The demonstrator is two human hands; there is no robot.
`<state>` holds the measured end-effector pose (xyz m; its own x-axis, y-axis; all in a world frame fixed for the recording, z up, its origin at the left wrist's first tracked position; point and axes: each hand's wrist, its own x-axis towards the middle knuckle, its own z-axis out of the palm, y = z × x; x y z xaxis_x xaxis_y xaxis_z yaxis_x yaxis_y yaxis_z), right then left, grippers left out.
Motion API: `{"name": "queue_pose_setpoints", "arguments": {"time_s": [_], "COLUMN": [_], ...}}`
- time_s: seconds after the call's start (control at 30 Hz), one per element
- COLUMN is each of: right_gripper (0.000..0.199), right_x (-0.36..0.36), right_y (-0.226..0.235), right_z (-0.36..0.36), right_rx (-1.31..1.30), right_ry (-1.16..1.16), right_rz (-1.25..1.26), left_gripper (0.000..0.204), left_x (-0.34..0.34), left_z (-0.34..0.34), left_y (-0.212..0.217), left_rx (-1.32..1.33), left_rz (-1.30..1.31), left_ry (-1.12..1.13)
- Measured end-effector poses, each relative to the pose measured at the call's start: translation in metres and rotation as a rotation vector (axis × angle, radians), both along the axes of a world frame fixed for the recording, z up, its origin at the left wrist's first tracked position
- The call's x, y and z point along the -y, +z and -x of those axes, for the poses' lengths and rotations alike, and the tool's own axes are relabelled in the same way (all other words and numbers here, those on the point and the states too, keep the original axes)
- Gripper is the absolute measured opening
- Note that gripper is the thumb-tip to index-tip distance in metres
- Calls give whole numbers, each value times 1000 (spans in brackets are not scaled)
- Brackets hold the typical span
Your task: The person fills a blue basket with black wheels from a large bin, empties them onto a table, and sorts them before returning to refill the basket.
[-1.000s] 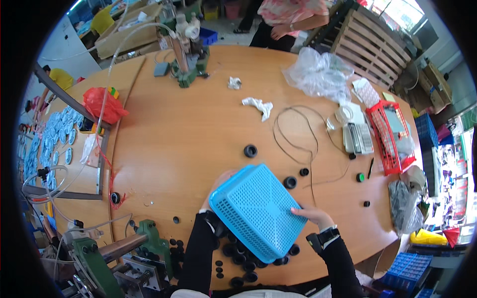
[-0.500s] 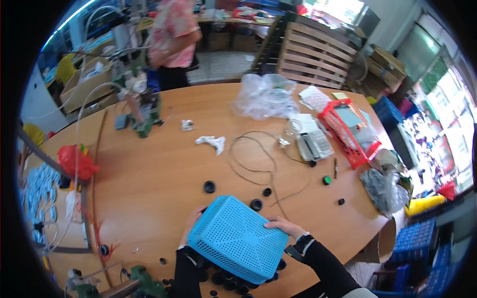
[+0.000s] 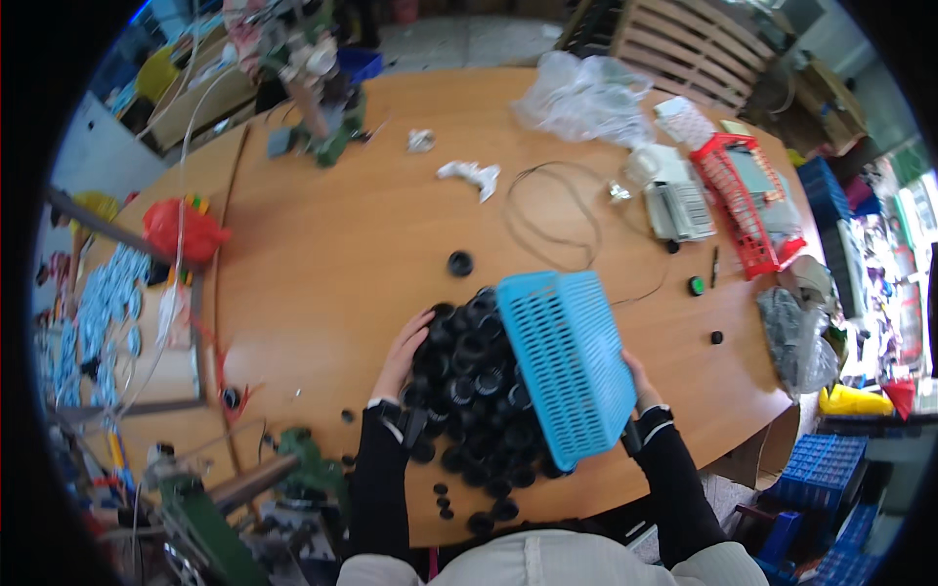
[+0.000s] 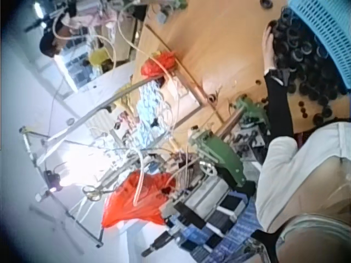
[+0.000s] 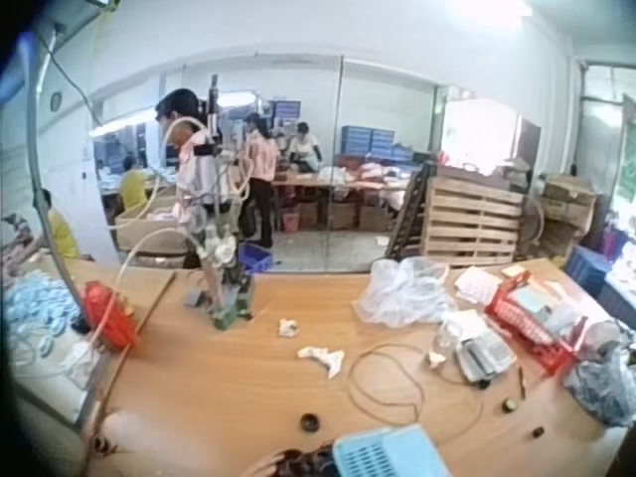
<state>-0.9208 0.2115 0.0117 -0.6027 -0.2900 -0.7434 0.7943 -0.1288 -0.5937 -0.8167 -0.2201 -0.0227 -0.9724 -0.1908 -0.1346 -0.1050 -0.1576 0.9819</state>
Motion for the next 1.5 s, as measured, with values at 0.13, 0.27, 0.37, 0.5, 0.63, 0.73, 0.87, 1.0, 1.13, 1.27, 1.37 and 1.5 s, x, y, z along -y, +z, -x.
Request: {"name": "queue_pose_setpoints", "arguments": {"time_s": [0.13,0.27,0.37,0.5,0.63,0.73,0.87,1.0,1.13,1.27,1.37,1.5], "right_gripper": [69,69,69,71,73,71,68,67,67,65,64,64], "right_x": [4,-13,-21,-16,-26,-47,-97,-143,-163,-140,-146,-176], "right_y": [3,-17,-25,-3,-4,-5,-16,-35,-34,37,58,51], "right_z": [-13,-25,-33,-45,-57,-73,-103,-119,-150,-185,-203,-234], "right_rx": [-27,12,31,39,-80,-62,-49,-39,-116,-84,-79,-139], "right_ry": [-37,-114,-148,-149,-203,-218,-323,-241,-293,-445,-531,-485], "right_rz": [59,182,206,291,166,217,192,481,370,232,179,370], "left_gripper": [45,47,48,48,45,36,26,27,27,17,9,9], "left_x": [4,-4,-6,-3,-8,-23,-60,-116,-168,-202,-206,-205], "left_z": [-27,-49,-64,-92,-126,-153,-195,-224,-232,-230,-232,-229], "left_y": [6,4,2,-37,-43,-9,37,81,83,57,25,20], "left_rx": [180,169,223,121,233,258,417,448,11,-377,-609,-641], "left_rz": [-211,-80,-61,72,752,779,871,686,781,1052,1244,1274], "left_ry": [56,134,207,329,386,481,486,-29,-536,-1059,-1203,-1058]}}
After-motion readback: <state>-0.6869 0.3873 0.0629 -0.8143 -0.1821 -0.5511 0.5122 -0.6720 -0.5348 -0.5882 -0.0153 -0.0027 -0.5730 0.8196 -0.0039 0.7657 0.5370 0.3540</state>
